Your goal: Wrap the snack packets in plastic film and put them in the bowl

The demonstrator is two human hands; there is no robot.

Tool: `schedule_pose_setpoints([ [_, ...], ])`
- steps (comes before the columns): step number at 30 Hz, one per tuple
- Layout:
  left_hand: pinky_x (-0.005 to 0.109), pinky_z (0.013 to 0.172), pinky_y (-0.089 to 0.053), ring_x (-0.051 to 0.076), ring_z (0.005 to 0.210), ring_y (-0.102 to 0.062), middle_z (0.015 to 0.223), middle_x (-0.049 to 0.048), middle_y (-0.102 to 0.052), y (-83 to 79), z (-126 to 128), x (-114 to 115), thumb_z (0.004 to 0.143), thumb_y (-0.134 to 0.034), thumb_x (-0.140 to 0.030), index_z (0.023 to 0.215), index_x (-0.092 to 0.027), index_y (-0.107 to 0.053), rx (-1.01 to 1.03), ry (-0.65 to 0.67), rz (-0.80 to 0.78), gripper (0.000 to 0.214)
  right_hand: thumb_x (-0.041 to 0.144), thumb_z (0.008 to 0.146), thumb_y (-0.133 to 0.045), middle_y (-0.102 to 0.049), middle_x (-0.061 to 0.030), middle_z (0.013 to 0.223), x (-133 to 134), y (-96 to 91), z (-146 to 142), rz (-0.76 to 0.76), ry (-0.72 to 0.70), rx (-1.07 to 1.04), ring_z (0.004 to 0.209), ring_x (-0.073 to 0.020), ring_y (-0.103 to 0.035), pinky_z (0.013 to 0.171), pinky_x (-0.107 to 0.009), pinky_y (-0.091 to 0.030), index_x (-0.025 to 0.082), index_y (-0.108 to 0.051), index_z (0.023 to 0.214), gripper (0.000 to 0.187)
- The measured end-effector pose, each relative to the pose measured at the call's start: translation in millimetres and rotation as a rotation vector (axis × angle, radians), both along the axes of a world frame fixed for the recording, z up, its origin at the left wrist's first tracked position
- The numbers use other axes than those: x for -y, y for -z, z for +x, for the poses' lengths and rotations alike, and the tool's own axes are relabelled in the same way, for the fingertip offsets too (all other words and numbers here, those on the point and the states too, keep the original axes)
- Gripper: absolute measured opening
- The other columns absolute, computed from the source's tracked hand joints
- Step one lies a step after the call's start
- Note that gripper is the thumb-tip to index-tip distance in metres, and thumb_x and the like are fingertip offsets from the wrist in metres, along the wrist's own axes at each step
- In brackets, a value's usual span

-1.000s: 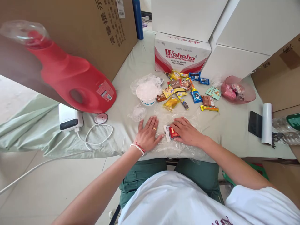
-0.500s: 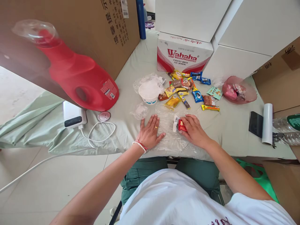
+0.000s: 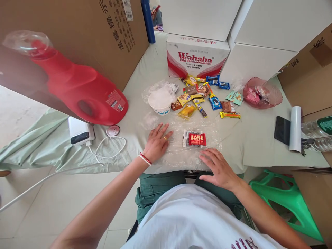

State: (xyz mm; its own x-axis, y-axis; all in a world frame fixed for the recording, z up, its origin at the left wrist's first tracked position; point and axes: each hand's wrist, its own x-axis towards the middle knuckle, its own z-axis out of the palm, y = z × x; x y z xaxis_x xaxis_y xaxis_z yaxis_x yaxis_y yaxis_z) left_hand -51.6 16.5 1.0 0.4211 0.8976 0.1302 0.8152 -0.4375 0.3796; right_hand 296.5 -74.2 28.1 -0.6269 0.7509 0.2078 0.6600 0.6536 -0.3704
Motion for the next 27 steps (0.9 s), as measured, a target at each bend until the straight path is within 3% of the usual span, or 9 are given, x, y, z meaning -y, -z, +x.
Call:
schedule_pose_setpoints([
  [2, 0.068, 0.129, -0.016, 0.032, 0.163, -0.022, 0.166, 0.0033, -0.046, -3.1, -8, -1, 0.095, -0.046, -0.016, 0.140, -0.032, -0.066, -0.001, 0.085, 0.036, 0.052, 0.025, 0.101, -0.062, -0.063, -0.0143, 0.137, 13, 9.8, 1, 0.032, 0.040, 0.000, 0.133, -0.0329, -0.052, 0.114, -0.061, -0.046, 0.023, -0.064, 0.138, 0.038],
  [5, 0.064, 0.131, -0.012, 0.026, 0.157, -0.036, 0.151, 0.0019, -0.064, -8.5, -18, 3, 0.087, -0.045, -0.008, 0.139, -0.033, -0.066, 0.030, 0.286, -0.031, 0.061, 0.011, 0.100, -0.053, -0.066, -0.0122, 0.129, 9, 12.8, 2, 0.008, 0.084, -0.103, 0.126, -0.0290, -0.056, 0.102, -0.052, -0.056, 0.025, -0.073, 0.120, 0.031],
  [8, 0.061, 0.131, -0.017, 0.028, 0.154, -0.041, 0.155, 0.0080, -0.059, -11.9, -24, 12, 0.086, -0.054, -0.018, 0.154, -0.029, -0.051, 0.096, 0.420, -0.161, 0.069, 0.019, 0.101, -0.054, -0.065, -0.0124, 0.128, -16, -1.1, 4, -0.085, 0.112, -0.210, 0.114, -0.0252, -0.063, 0.094, -0.044, -0.059, 0.026, -0.075, 0.117, 0.027],
  [11, 0.066, 0.129, -0.015, 0.037, 0.156, -0.037, 0.165, 0.0174, -0.045, -10.3, -24, 23, 0.084, -0.071, -0.044, 0.160, -0.023, -0.041, 0.112, 0.431, -0.199, 0.084, 0.026, 0.102, -0.054, -0.069, -0.0104, 0.110, -47, -20.2, 7, -0.206, 0.136, -0.237, 0.095, -0.0206, -0.068, 0.083, -0.036, -0.058, 0.023, -0.076, 0.113, 0.025],
  [13, 0.066, 0.129, -0.017, 0.037, 0.152, -0.043, 0.159, 0.0183, -0.052, -7.4, -20, 25, 0.085, -0.073, -0.053, 0.150, -0.023, -0.052, 0.142, 0.382, -0.175, 0.074, 0.029, 0.101, -0.054, -0.071, -0.0075, 0.096, -64, -29.3, 8, -0.291, 0.166, -0.227, 0.085, -0.0191, -0.068, 0.078, -0.033, -0.055, 0.021, -0.077, 0.108, 0.025],
  [16, 0.057, 0.125, -0.032, 0.028, 0.133, -0.063, 0.126, 0.0110, -0.075, -4.0, -10, 17, 0.100, -0.056, -0.045, 0.115, -0.025, -0.070, 0.282, 0.225, -0.135, 0.029, 0.033, 0.099, -0.055, -0.073, -0.0056, 0.090, -85, -33.5, 10, -0.396, 0.228, -0.244, 0.079, -0.0178, -0.067, 0.075, -0.030, -0.051, 0.020, -0.078, 0.103, 0.027],
  [21, 0.046, 0.096, -0.053, 0.028, 0.102, -0.067, 0.096, 0.0099, -0.073, -2.5, 14, -22, 0.096, -0.053, -0.044, 0.082, -0.024, -0.063, 0.274, -0.230, -0.097, 0.027, 0.040, 0.098, -0.055, -0.073, -0.0033, 0.085, -118, -28.7, 17, -0.568, 0.361, -0.161, 0.076, -0.0179, -0.063, 0.069, -0.027, -0.046, 0.018, -0.077, 0.101, 0.031],
  [24, 0.049, 0.095, -0.051, 0.033, 0.104, -0.062, 0.094, 0.0103, -0.070, -0.2, 26, -39, 0.086, -0.063, -0.040, 0.088, -0.023, -0.063, 0.132, -0.430, -0.053, 0.017, 0.031, 0.097, -0.057, -0.073, -0.0078, 0.094, -139, -31.4, 19, -0.468, 0.478, 0.122, 0.082, -0.0203, -0.064, 0.072, -0.028, -0.045, 0.016, -0.077, 0.107, 0.027],
  [27, 0.050, 0.099, -0.049, 0.033, 0.108, -0.060, 0.108, 0.0115, -0.068, 2.7, 34, -42, 0.083, -0.065, -0.040, 0.109, -0.021, -0.064, 0.154, -0.486, 0.012, 0.032, 0.031, 0.100, -0.056, -0.072, -0.0142, 0.114, -162, -34.9, 7, -0.258, 0.462, 0.239, 0.101, -0.0257, -0.064, 0.088, -0.034, -0.047, 0.016, -0.075, 0.122, 0.033],
])
